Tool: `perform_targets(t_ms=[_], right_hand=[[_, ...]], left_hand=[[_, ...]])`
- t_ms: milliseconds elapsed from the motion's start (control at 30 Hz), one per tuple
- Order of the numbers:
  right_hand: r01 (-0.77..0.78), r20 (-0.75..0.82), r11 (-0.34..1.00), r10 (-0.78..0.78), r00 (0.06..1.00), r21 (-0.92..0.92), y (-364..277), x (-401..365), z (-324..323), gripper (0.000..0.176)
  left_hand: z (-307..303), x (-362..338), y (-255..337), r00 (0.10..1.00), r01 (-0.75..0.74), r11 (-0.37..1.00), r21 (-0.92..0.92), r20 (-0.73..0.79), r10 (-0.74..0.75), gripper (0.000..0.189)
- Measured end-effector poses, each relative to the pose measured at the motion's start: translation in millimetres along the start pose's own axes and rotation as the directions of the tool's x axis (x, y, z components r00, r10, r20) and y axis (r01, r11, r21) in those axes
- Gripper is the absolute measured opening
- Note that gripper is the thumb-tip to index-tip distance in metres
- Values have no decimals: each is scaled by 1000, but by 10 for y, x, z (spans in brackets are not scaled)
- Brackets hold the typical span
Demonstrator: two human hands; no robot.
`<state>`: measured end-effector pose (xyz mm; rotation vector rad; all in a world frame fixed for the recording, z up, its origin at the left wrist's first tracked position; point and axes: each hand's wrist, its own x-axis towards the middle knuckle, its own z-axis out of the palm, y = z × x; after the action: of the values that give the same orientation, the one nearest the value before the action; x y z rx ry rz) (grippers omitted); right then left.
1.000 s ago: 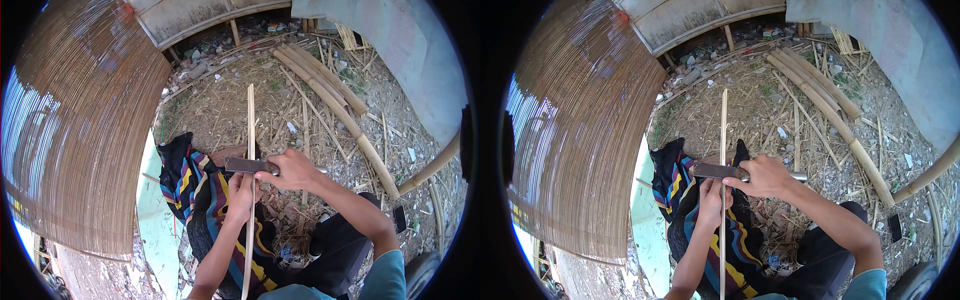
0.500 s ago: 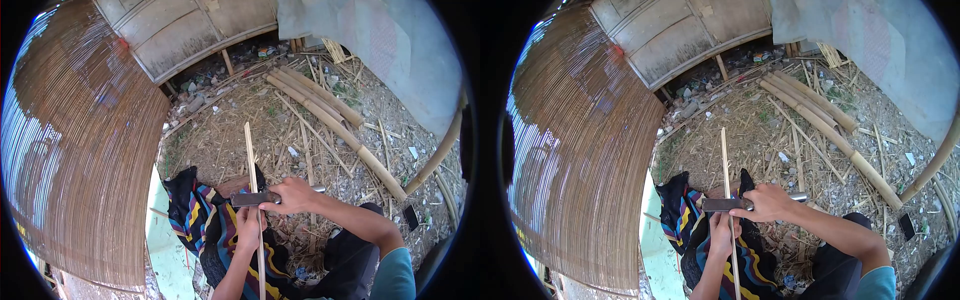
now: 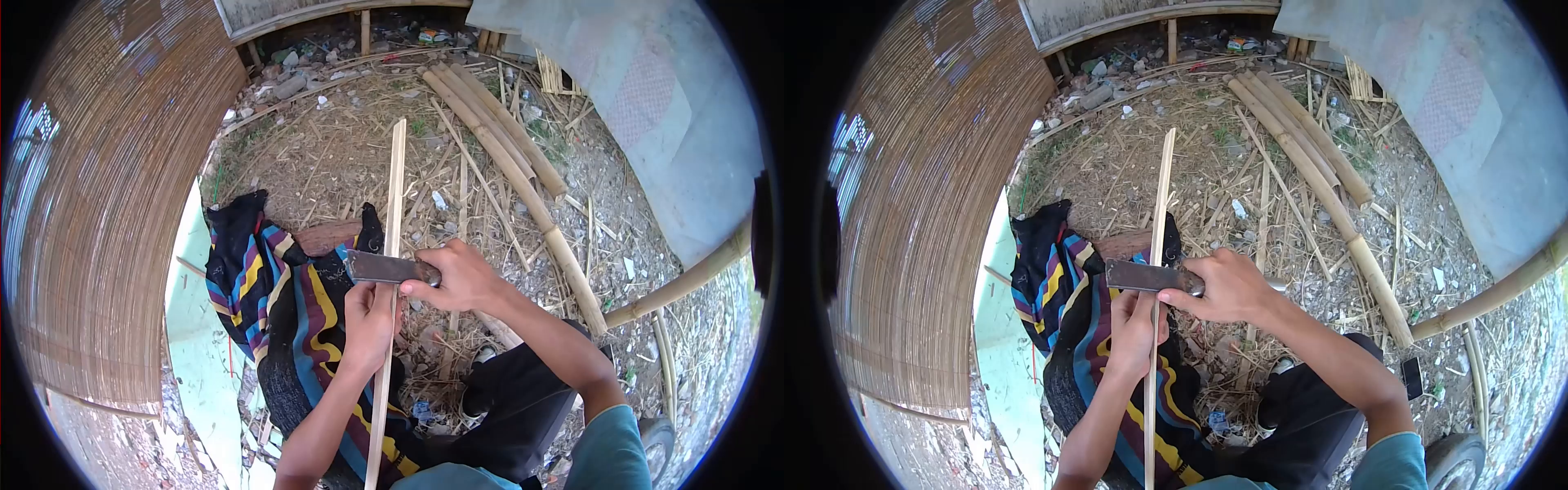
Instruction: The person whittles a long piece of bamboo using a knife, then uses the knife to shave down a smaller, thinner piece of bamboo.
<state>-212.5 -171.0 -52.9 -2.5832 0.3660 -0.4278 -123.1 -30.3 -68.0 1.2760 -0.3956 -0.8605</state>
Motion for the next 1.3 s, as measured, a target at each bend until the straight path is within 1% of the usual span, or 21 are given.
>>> perform_targets(t_ms=[133,200,233,300,333,500,567,600,667,700,733,800,833,867,900,967,1033,1133,1167,1233,1300], right_hand=[[27,33,999,-26,999,-22,30,28,-102,61],[-136,21,991,137,990,-17,119,95,-153,62],[-116,16,993,116,993,-22,199,168,-218,62],[-274,9,953,277,961,-130,368,377,-387,65],[-234,-34,921,235,971,-310,374,427,-393,68],[-321,-59,907,317,946,-273,497,784,-465,64],[-638,-204,769,633,747,50,849,1025,-715,77],[-627,-226,773,631,742,97,951,1014,-828,77],[-561,-300,822,514,803,-92,1108,892,-918,80],[-576,-312,815,534,786,-55,1102,806,-882,80],[-591,-242,784,620,746,187,1089,658,-831,79],[-539,-106,627,701,705,563,1165,379,-599,77],[-548,-98,614,712,695,568,1131,278,-525,77],[-556,-7,604,680,733,571,1077,204,-445,76],[-571,100,584,643,759,576,977,105,-341,75],[-582,143,619,611,779,528,767,53,-299,78],[-312,-82,912,344,935,268,534,43,-289,66],[-232,-80,885,287,955,405,160,-21,-333,64],[-269,-2,820,313,950,506,77,-39,-339,59],[-217,10,886,234,972,409,12,-41,-333,63],[-202,10,963,204,979,180,-100,-77,-358,70]], left_hand=[[50,-6,3,999,-53,997,50,-2,53,29],[62,-25,-7,998,-63,994,93,34,60,28],[88,-32,-89,998,-70,992,108,11,69,29],[96,30,-152,998,-55,988,144,15,53,31],[98,140,-209,982,-179,954,239,-6,186,33],[126,251,-227,968,-209,917,341,-59,243,33],[157,1,-411,986,-163,930,329,78,145,33],[240,-76,-418,979,-201,928,313,106,176,33],[186,-100,-242,966,-244,903,354,169,195,33],[156,-84,-145,979,-170,956,239,148,137,32],[155,-87,-109,990,-80,992,99,124,68,32],[-7,12,-67,989,4,1000,-5,151,-4,43],[-68,50,-41,985,64,993,-98,165,-47,45],[-117,89,-47,968,70,979,-193,250,-20,49],[-108,85,-30,969,64,977,-201,248,-13,45],[-81,65,26,960,18,999,-37,281,-6,39],[-44,18,77,963,41,998,-50,268,-26,35],[-36,3,93,965,19,999,-32,261,-10,31],[-26,7,80,967,-4,1000,-2,256,5,29],[-2,15,37,975,-58,997,42,218,48,25],[34,17,-4,982,-152,972,182,135,129,22]])
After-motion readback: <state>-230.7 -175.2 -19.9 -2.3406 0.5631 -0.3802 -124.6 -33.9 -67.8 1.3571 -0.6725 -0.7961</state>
